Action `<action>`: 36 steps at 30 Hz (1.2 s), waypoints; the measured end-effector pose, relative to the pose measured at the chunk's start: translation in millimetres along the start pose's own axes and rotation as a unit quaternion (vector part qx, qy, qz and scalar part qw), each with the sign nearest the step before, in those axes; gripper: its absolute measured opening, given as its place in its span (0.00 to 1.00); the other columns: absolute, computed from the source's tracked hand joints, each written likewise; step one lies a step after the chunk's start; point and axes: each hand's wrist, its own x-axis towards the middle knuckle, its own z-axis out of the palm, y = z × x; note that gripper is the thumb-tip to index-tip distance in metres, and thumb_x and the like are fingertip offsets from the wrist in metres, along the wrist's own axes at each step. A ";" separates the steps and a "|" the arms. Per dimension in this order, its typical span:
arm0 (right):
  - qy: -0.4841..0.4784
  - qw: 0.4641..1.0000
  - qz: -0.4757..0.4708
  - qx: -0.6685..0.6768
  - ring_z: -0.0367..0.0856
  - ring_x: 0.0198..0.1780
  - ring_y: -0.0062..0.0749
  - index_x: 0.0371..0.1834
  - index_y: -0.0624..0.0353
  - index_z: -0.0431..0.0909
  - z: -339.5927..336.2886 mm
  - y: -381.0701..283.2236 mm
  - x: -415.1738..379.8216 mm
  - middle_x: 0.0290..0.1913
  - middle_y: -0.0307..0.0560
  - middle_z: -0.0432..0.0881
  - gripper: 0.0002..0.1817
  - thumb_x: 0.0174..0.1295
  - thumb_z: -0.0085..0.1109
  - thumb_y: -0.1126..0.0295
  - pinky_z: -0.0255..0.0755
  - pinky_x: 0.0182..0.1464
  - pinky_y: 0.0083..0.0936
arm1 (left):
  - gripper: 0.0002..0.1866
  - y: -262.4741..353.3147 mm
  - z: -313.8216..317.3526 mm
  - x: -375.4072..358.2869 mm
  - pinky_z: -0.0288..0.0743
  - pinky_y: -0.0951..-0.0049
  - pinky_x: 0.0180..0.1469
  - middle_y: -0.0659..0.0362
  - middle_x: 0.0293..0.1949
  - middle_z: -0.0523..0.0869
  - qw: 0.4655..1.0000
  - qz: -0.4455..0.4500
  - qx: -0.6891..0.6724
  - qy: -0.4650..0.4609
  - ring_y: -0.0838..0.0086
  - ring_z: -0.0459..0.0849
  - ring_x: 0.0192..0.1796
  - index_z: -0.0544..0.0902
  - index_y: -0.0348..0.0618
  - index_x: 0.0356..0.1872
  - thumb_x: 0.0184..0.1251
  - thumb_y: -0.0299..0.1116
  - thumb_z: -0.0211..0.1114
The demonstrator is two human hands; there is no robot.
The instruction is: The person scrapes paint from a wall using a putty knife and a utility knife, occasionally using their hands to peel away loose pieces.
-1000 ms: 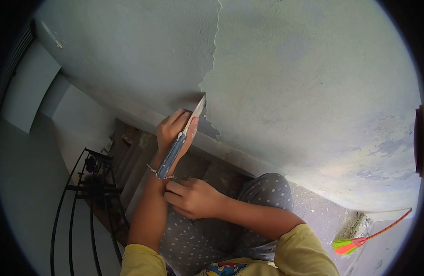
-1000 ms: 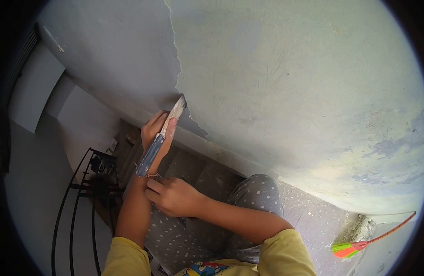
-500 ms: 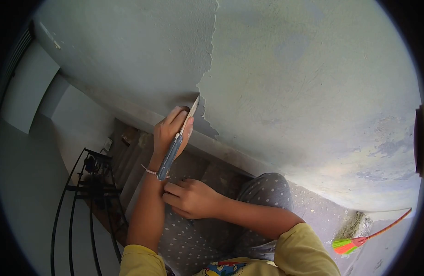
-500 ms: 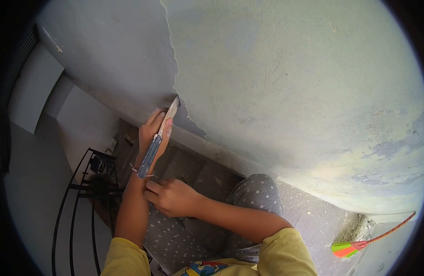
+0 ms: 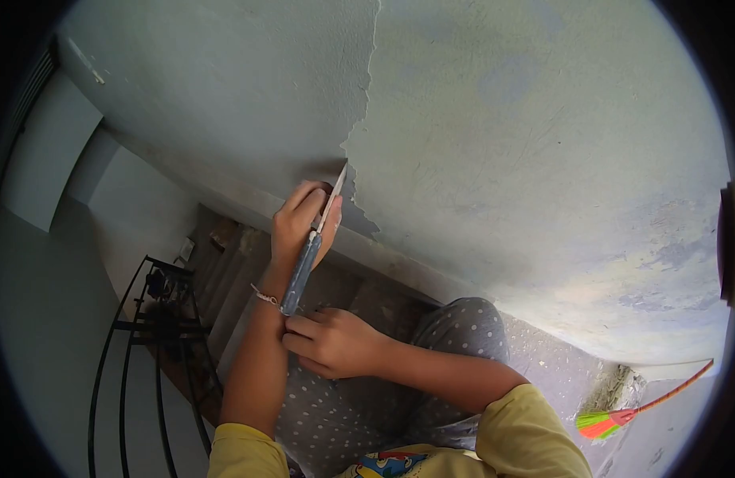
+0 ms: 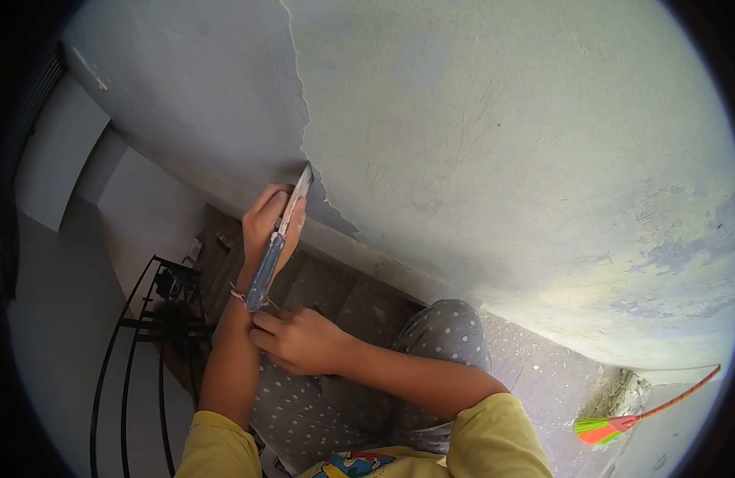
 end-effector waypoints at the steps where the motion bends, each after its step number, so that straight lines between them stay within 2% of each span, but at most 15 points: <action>1: 0.000 1.000 0.000 0.001 0.84 0.37 0.43 0.44 0.61 0.74 0.8 -0.2 0.2 0.46 0.51 0.74 0.21 0.47 0.69 0.69 0.79 0.39 0.36 | 0.07 -1.6 1.6 0.6 0.74 0.73 0.31 0.52 0.32 0.83 1.000 0.011 -0.016 0.016 0.67 0.80 0.26 0.79 0.30 0.31 0.65 0.23 0.68; 6: 0.013 1.000 -0.001 0.017 0.84 0.38 0.45 0.43 0.60 0.73 -0.8 0.5 1.4 0.46 0.51 0.74 0.19 0.47 0.68 0.70 0.79 0.39 0.36 | 0.06 -3.5 2.5 -0.5 0.75 0.73 0.30 0.53 0.29 0.84 0.999 0.022 -0.022 0.018 0.67 0.83 0.25 0.81 0.31 0.35 0.64 0.23 0.68; 9: 0.002 1.000 0.003 0.016 0.84 0.38 0.45 0.43 0.61 0.73 -2.7 0.3 1.5 0.45 0.51 0.74 0.19 0.48 0.67 0.71 0.79 0.39 0.37 | 0.07 -3.8 6.4 -2.7 0.76 0.74 0.31 0.53 0.31 0.86 0.996 -0.032 -0.061 0.054 0.68 0.84 0.26 0.82 0.33 0.40 0.63 0.21 0.68; 11: 0.000 1.000 0.004 0.014 0.84 0.38 0.45 0.43 0.61 0.73 -2.8 0.0 1.0 0.45 0.51 0.74 0.19 0.48 0.67 0.71 0.79 0.39 0.37 | 0.11 -0.3 2.9 0.0 0.79 0.74 0.35 0.53 0.36 0.87 0.999 0.010 -0.019 0.049 0.69 0.86 0.31 0.83 0.36 0.46 0.62 0.20 0.68; 12: -0.002 1.000 0.005 0.012 0.84 0.38 0.46 0.43 0.60 0.73 -2.8 0.0 0.6 0.45 0.51 0.74 0.19 0.48 0.67 0.70 0.79 0.39 0.37 | 0.11 -2.7 3.2 0.8 0.79 0.74 0.35 0.53 0.36 0.87 0.999 0.010 -0.019 0.049 0.69 0.86 0.31 0.83 0.36 0.46 0.62 0.20 0.68; 14: 0.002 1.000 0.003 0.013 0.84 0.37 0.46 0.44 0.60 0.73 -1.5 1.2 -0.4 0.45 0.51 0.75 0.20 0.48 0.67 0.70 0.79 0.39 0.37 | 0.12 -9.3 3.4 2.4 0.80 0.71 0.41 0.51 0.40 0.86 0.997 0.044 -0.004 0.063 0.66 0.87 0.40 0.84 0.37 0.46 0.61 0.20 0.69; 17: 0.009 1.000 0.002 0.010 0.84 0.37 0.46 0.44 0.60 0.74 -2.4 1.1 -0.1 0.45 0.50 0.76 0.20 0.48 0.68 0.70 0.79 0.39 0.38 | 0.13 -0.1 -6.2 5.1 0.79 0.66 0.48 0.50 0.42 0.84 0.996 0.052 0.026 0.061 0.62 0.86 0.48 0.85 0.37 0.47 0.60 0.19 0.68; 18: 0.012 1.000 0.003 0.005 0.84 0.37 0.46 0.45 0.60 0.74 -3.1 1.0 -0.1 0.46 0.50 0.76 0.20 0.47 0.68 0.70 0.79 0.39 0.38 | 0.13 -1.6 -4.8 6.0 0.79 0.66 0.48 0.50 0.42 0.84 0.996 0.052 0.026 0.061 0.62 0.86 0.48 0.85 0.37 0.47 0.60 0.19 0.68; 20: 0.005 1.000 0.006 0.006 0.84 0.38 0.46 0.45 0.60 0.74 -3.4 1.0 -0.7 0.46 0.50 0.76 0.20 0.47 0.68 0.70 0.80 0.39 0.38 | 0.11 -8.1 -0.1 7.3 0.78 0.64 0.52 0.50 0.41 0.84 0.987 0.113 0.074 0.091 0.59 0.85 0.48 0.85 0.37 0.45 0.62 0.19 0.67; 24: 0.001 1.000 0.010 0.008 0.84 0.39 0.47 0.46 0.62 0.74 -3.1 1.3 -0.7 0.47 0.51 0.76 0.22 0.47 0.67 0.70 0.80 0.39 0.37 | 0.09 -10.9 10.3 3.9 0.78 0.64 0.53 0.51 0.42 0.84 0.992 0.089 0.006 0.087 0.61 0.85 0.49 0.85 0.36 0.44 0.63 0.19 0.67; 27: 0.001 1.000 0.012 0.010 0.85 0.40 0.48 0.47 0.63 0.74 -5.0 1.0 -0.4 0.47 0.52 0.76 0.22 0.47 0.67 0.70 0.80 0.40 0.38 | 0.09 -2.5 13.2 2.1 0.80 0.67 0.51 0.50 0.42 0.85 0.994 0.043 -0.014 0.102 0.64 0.87 0.47 0.85 0.35 0.43 0.62 0.19 0.69; 29: -0.002 1.000 0.014 0.012 0.85 0.41 0.48 0.48 0.63 0.75 -5.3 1.7 -1.1 0.47 0.52 0.76 0.23 0.47 0.67 0.70 0.80 0.40 0.39 | 0.11 -3.5 15.2 0.1 0.82 0.71 0.45 0.51 0.41 0.87 0.994 0.019 -0.044 0.102 0.68 0.88 0.44 0.85 0.35 0.45 0.61 0.18 0.70; 31: -0.006 1.000 0.014 0.013 0.85 0.41 0.49 0.48 0.64 0.75 -4.7 1.7 -0.5 0.48 0.52 0.76 0.23 0.47 0.66 0.70 0.80 0.41 0.39 | 0.12 2.2 18.0 2.1 0.82 0.73 0.43 0.51 0.40 0.88 0.991 0.019 -0.051 0.120 0.70 0.88 0.41 0.85 0.35 0.46 0.61 0.17 0.70; 33: 0.043 0.999 0.003 0.012 0.82 0.34 0.45 0.42 0.61 0.75 -3.9 1.8 0.9 0.42 0.49 0.75 0.17 0.47 0.65 0.70 0.79 0.38 0.39 | 0.13 1.8 18.4 3.4 0.82 0.74 0.42 0.52 0.40 0.88 0.988 0.020 -0.058 0.138 0.71 0.89 0.39 0.85 0.34 0.47 0.61 0.17 0.70; 36: 0.031 0.999 0.006 0.002 0.82 0.34 0.45 0.42 0.61 0.75 -6.3 1.5 1.5 0.43 0.49 0.75 0.18 0.47 0.65 0.69 0.79 0.38 0.38 | 0.16 -4.7 19.4 2.3 0.83 0.75 0.41 0.51 0.41 0.90 0.989 0.058 -0.022 0.135 0.70 0.90 0.39 0.86 0.35 0.51 0.61 0.16 0.69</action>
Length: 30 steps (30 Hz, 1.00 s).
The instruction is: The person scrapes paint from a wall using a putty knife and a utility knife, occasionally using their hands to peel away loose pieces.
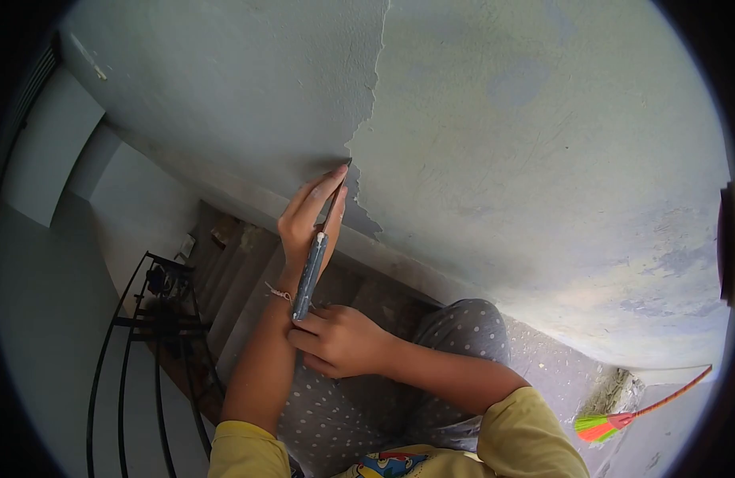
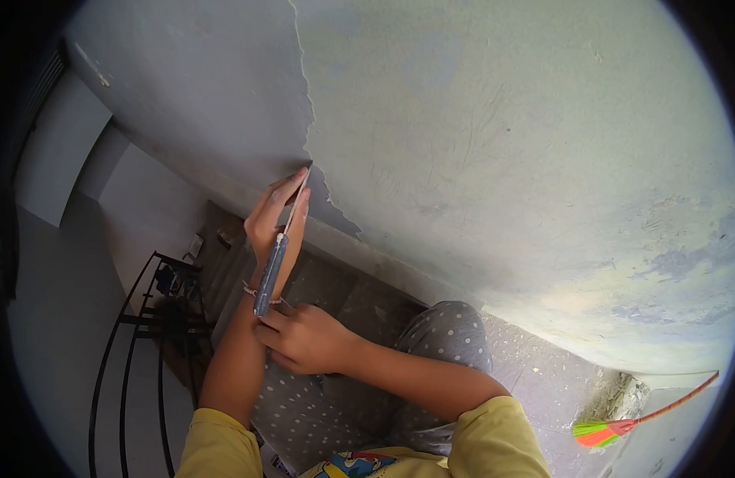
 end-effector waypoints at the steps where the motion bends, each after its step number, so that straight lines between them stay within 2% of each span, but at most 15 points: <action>1: -0.001 1.000 0.000 -0.001 0.82 0.34 0.45 0.42 0.61 0.75 -0.1 0.3 -0.1 0.43 0.49 0.75 0.18 0.47 0.65 0.69 0.79 0.38 0.38 | 0.17 0.0 0.7 -0.6 0.83 0.73 0.40 0.51 0.41 0.90 1.000 0.004 0.005 0.004 0.70 0.90 0.39 0.86 0.37 0.52 0.61 0.16 0.69; 4: -0.001 1.000 0.000 0.007 0.82 0.35 0.45 0.42 0.62 0.75 0.0 0.9 -1.0 0.43 0.49 0.75 0.18 0.47 0.66 0.69 0.79 0.38 0.38 | 0.18 -2.2 2.2 -2.8 0.84 0.73 0.39 0.51 0.40 0.91 1.000 0.010 0.013 0.007 0.69 0.90 0.38 0.87 0.39 0.53 0.61 0.16 0.69; 6: -0.038 0.999 0.011 0.009 0.84 0.45 0.50 0.46 0.64 0.75 -0.9 1.0 -1.7 0.48 0.52 0.76 0.21 0.48 0.66 0.70 0.81 0.43 0.40 | 0.19 -3.5 1.9 -3.5 0.84 0.73 0.39 0.50 0.40 0.91 1.000 0.012 0.017 0.006 0.69 0.90 0.37 0.87 0.40 0.54 0.61 0.16 0.69; 12: -0.047 0.999 0.019 0.010 0.84 0.46 0.50 0.46 0.65 0.75 0.1 0.5 -2.3 0.49 0.54 0.76 0.21 0.47 0.66 0.70 0.81 0.44 0.40 | 0.18 -0.7 0.6 -4.4 0.83 0.73 0.37 0.51 0.38 0.91 0.999 0.004 0.037 0.002 0.70 0.90 0.35 0.87 0.38 0.53 0.61 0.17 0.69; 19: -0.030 1.000 0.004 0.006 0.85 0.44 0.51 0.46 0.64 0.75 0.9 0.8 -2.0 0.49 0.54 0.77 0.21 0.48 0.66 0.69 0.81 0.44 0.40 | 0.16 7.1 1.0 -3.6 0.83 0.74 0.36 0.50 0.37 0.91 0.999 -0.025 0.029 -0.002 0.71 0.89 0.33 0.87 0.38 0.53 0.63 0.18 0.68; 28: -0.021 1.000 0.007 0.018 0.84 0.40 0.50 0.43 0.64 0.75 6.5 1.2 -1.9 0.43 0.52 0.76 0.19 0.47 0.65 0.70 0.80 0.40 0.41 | 0.14 5.2 3.1 -7.7 0.82 0.76 0.36 0.53 0.34 0.90 0.997 -0.071 0.005 -0.004 0.73 0.90 0.33 0.87 0.37 0.50 0.63 0.19 0.69; 30: 0.008 1.000 0.001 0.017 0.82 0.35 0.46 0.40 0.61 0.75 7.9 1.7 -1.7 0.41 0.49 0.74 0.18 0.45 0.65 0.69 0.77 0.37 0.40 | 0.14 4.7 3.4 -8.6 0.82 0.76 0.36 0.53 0.34 0.90 0.998 -0.065 0.006 0.003 0.73 0.90 0.34 0.87 0.37 0.50 0.63 0.19 0.69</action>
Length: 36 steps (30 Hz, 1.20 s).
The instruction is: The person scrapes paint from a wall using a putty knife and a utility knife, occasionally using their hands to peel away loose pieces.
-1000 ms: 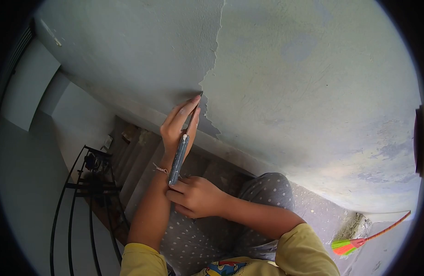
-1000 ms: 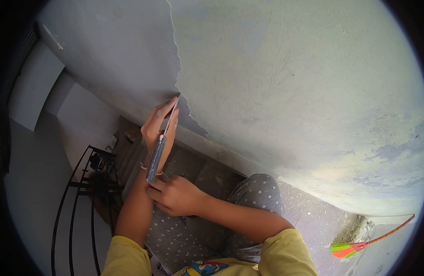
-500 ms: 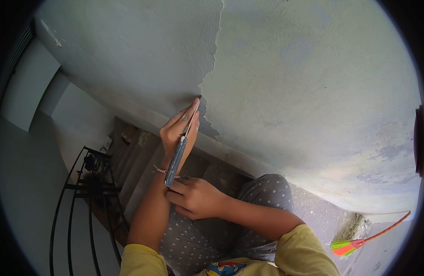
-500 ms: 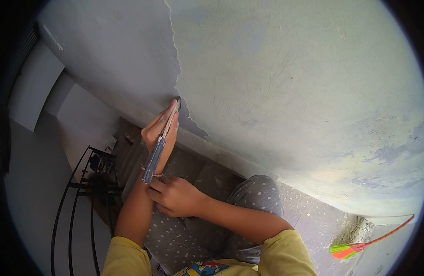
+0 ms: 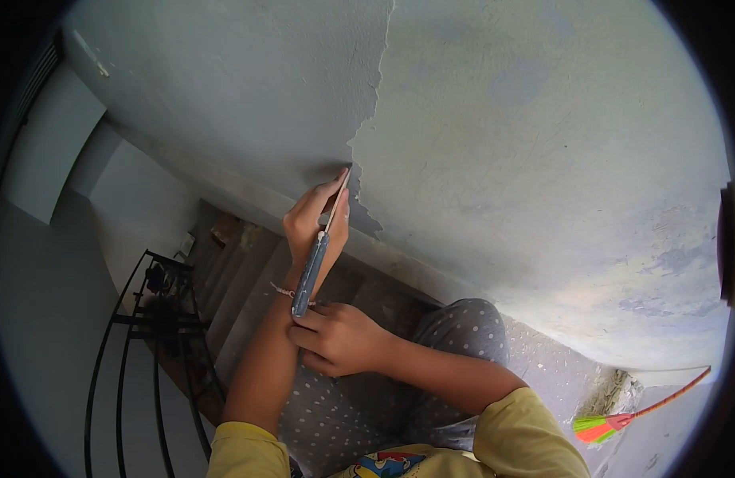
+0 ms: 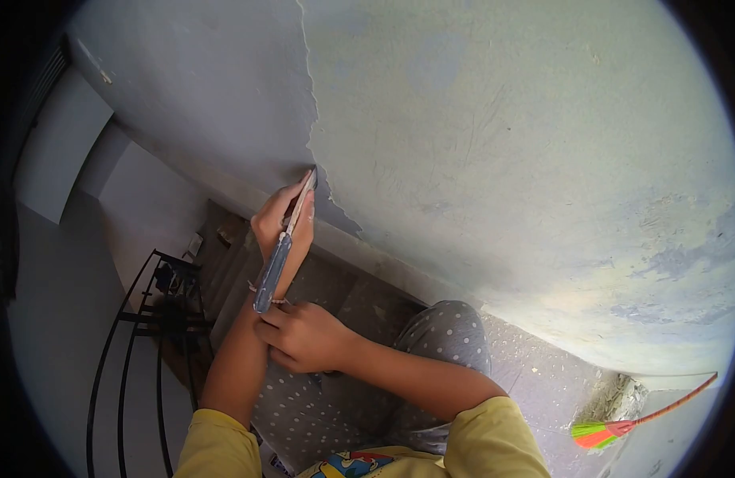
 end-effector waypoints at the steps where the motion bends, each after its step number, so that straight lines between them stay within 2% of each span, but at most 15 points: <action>1: -0.001 1.000 -0.001 0.000 0.82 0.35 0.46 0.40 0.61 0.75 -0.3 -0.3 0.3 0.41 0.49 0.74 0.18 0.45 0.65 0.69 0.77 0.37 0.40 | 0.14 1.2 -0.6 0.6 0.82 0.76 0.36 0.53 0.34 0.90 1.000 0.003 -0.002 -0.001 0.73 0.90 0.33 0.87 0.37 0.50 0.63 0.20 0.69; 15: 0.014 1.000 0.004 0.017 0.80 0.30 0.44 0.36 0.59 0.74 2.0 -2.3 3.5 0.38 0.48 0.72 0.16 0.43 0.65 0.70 0.76 0.33 0.40 | 0.13 -2.7 -1.0 -4.5 0.78 0.78 0.32 0.55 0.32 0.89 0.999 -0.025 -0.017 -0.016 0.77 0.85 0.29 0.87 0.37 0.49 0.63 0.20 0.69; 18: -0.018 0.999 0.022 0.019 0.83 0.36 0.48 0.36 0.61 0.73 1.2 -4.1 2.4 0.40 0.51 0.74 0.15 0.45 0.64 0.69 0.79 0.36 0.41 | 0.13 -3.9 -1.1 -6.3 0.78 0.78 0.32 0.54 0.31 0.88 0.999 -0.034 -0.023 -0.019 0.77 0.84 0.28 0.87 0.37 0.49 0.63 0.20 0.69; 25: -0.021 0.999 0.035 0.023 0.83 0.34 0.48 0.35 0.60 0.73 4.3 -3.2 2.7 0.40 0.51 0.74 0.14 0.45 0.64 0.69 0.78 0.34 0.41 | 0.11 -6.8 -0.9 -8.3 0.78 0.77 0.33 0.53 0.30 0.88 0.998 -0.038 -0.040 -0.017 0.76 0.85 0.28 0.87 0.35 0.46 0.62 0.20 0.69; 27: 0.016 0.999 0.023 0.029 0.80 0.28 0.44 0.33 0.58 0.74 5.5 -2.4 3.7 0.34 0.48 0.73 0.13 0.43 0.65 0.71 0.74 0.30 0.40 | 0.11 -6.5 -1.0 -9.0 0.78 0.77 0.34 0.52 0.30 0.88 0.998 -0.047 -0.043 -0.016 0.76 0.85 0.29 0.87 0.34 0.46 0.62 0.20 0.69; 32: -0.001 0.999 0.031 0.031 0.81 0.30 0.45 0.31 0.59 0.72 4.9 -3.8 3.5 0.35 0.49 0.73 0.12 0.44 0.64 0.70 0.75 0.31 0.41 | 0.10 -9.0 -3.5 -13.3 0.77 0.76 0.35 0.51 0.30 0.88 0.996 -0.076 -0.036 -0.040 0.75 0.85 0.29 0.86 0.34 0.45 0.62 0.21 0.68; 36: -0.017 0.999 0.038 0.029 0.82 0.32 0.46 0.30 0.60 0.71 5.2 -4.1 3.4 0.35 0.50 0.73 0.12 0.44 0.62 0.71 0.76 0.32 0.42 | 0.10 -14.6 -0.2 -17.5 0.75 0.76 0.31 0.55 0.28 0.86 0.998 -0.053 -0.041 -0.020 0.75 0.80 0.25 0.86 0.36 0.45 0.61 0.21 0.69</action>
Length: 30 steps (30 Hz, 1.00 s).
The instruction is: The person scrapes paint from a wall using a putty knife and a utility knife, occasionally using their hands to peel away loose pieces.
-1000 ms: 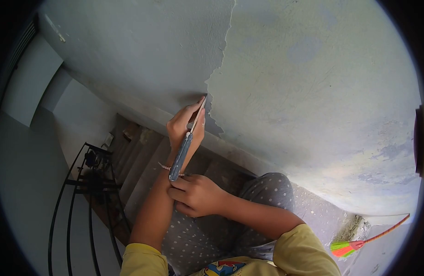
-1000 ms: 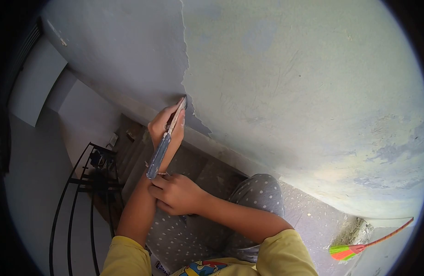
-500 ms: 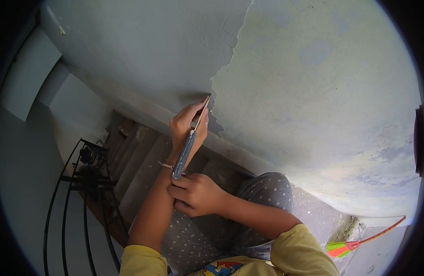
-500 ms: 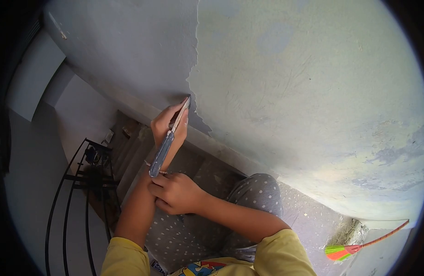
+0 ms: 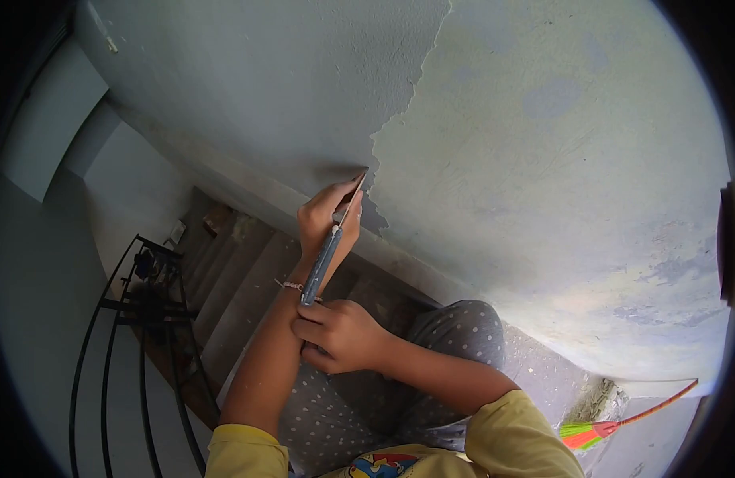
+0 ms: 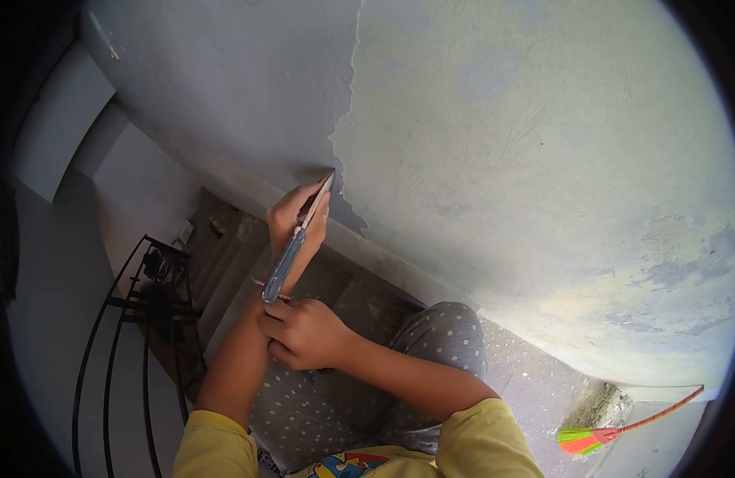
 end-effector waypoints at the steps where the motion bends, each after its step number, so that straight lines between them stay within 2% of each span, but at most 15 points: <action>1: 0.000 1.000 0.001 0.000 0.82 0.32 0.46 0.30 0.60 0.71 -0.2 -0.5 0.0 0.35 0.50 0.73 0.12 0.44 0.62 0.71 0.76 0.32 0.42 | 0.10 1.0 -0.9 -0.3 0.76 0.76 0.33 0.53 0.29 0.87 1.000 -0.012 0.001 -0.009 0.75 0.82 0.27 0.86 0.35 0.45 0.62 0.21 0.69; 6: 0.004 1.000 0.003 0.002 0.81 0.31 0.46 0.29 0.60 0.71 0.0 -1.0 0.0 0.34 0.50 0.73 0.11 0.44 0.62 0.71 0.76 0.32 0.42 | 0.10 1.5 -0.1 -1.7 0.77 0.76 0.34 0.52 0.29 0.87 0.999 -0.037 -0.004 -0.012 0.76 0.85 0.29 0.86 0.34 0.45 0.63 0.20 0.68; 8: 0.004 1.000 0.003 0.001 0.81 0.31 0.46 0.29 0.60 0.71 0.0 -1.4 0.0 0.34 0.50 0.73 0.11 0.44 0.62 0.71 0.76 0.32 0.42 | 0.11 -2.2 0.8 -2.9 0.79 0.76 0.34 0.53 0.32 0.89 1.000 -0.020 -0.009 -0.007 0.73 0.86 0.29 0.86 0.37 0.46 0.62 0.21 0.69; 10: 0.004 1.000 0.003 -0.001 0.82 0.31 0.46 0.29 0.60 0.72 0.9 -1.0 0.1 0.34 0.50 0.73 0.11 0.44 0.62 0.71 0.76 0.32 0.42 | 0.11 -1.5 1.9 -3.1 0.78 0.76 0.34 0.53 0.30 0.88 1.000 -0.014 -0.011 -0.001 0.75 0.86 0.29 0.86 0.35 0.46 0.63 0.21 0.68; 12: 0.031 0.999 -0.005 0.006 0.78 0.26 0.45 0.28 0.59 0.72 4.0 1.0 -0.1 0.32 0.47 0.71 0.11 0.43 0.63 0.71 0.72 0.28 0.40 | 0.10 -1.4 1.7 -3.7 0.78 0.76 0.33 0.53 0.29 0.88 1.000 -0.009 -0.014 0.005 0.77 0.85 0.29 0.87 0.33 0.46 0.63 0.21 0.68; 15: 0.004 1.000 0.009 -0.001 0.82 0.32 0.47 0.30 0.60 0.72 0.8 -1.5 -0.4 0.35 0.50 0.74 0.11 0.44 0.62 0.71 0.76 0.32 0.42 | 0.11 -2.3 1.1 -5.4 0.80 0.76 0.35 0.52 0.32 0.89 0.999 -0.034 -0.006 -0.014 0.72 0.87 0.30 0.86 0.37 0.46 0.62 0.21 0.69; 24: -0.002 1.000 0.020 0.004 0.82 0.32 0.47 0.30 0.61 0.73 1.5 -1.5 -1.0 0.35 0.50 0.74 0.10 0.44 0.62 0.72 0.76 0.31 0.42 | 0.11 -6.6 2.0 -8.7 0.79 0.75 0.34 0.52 0.32 0.89 0.999 -0.042 -0.001 -0.015 0.72 0.87 0.29 0.87 0.37 0.46 0.61 0.21 0.69; 26: -0.004 1.000 0.021 0.005 0.82 0.32 0.47 0.30 0.61 0.73 1.8 -1.2 -1.0 0.35 0.50 0.74 0.10 0.44 0.62 0.72 0.76 0.31 0.41 | 0.10 -10.2 2.7 -9.2 0.78 0.76 0.34 0.51 0.29 0.88 1.000 -0.022 -0.011 -0.006 0.76 0.85 0.29 0.86 0.33 0.45 0.63 0.20 0.68; 30: -0.004 1.000 0.021 0.006 0.82 0.31 0.47 0.29 0.61 0.73 2.7 -0.2 -1.8 0.35 0.50 0.74 0.10 0.44 0.62 0.72 0.76 0.31 0.41 | 0.11 -7.7 3.2 -9.8 0.79 0.75 0.35 0.52 0.32 0.89 0.999 -0.033 -0.011 -0.009 0.72 0.87 0.30 0.87 0.37 0.46 0.62 0.21 0.69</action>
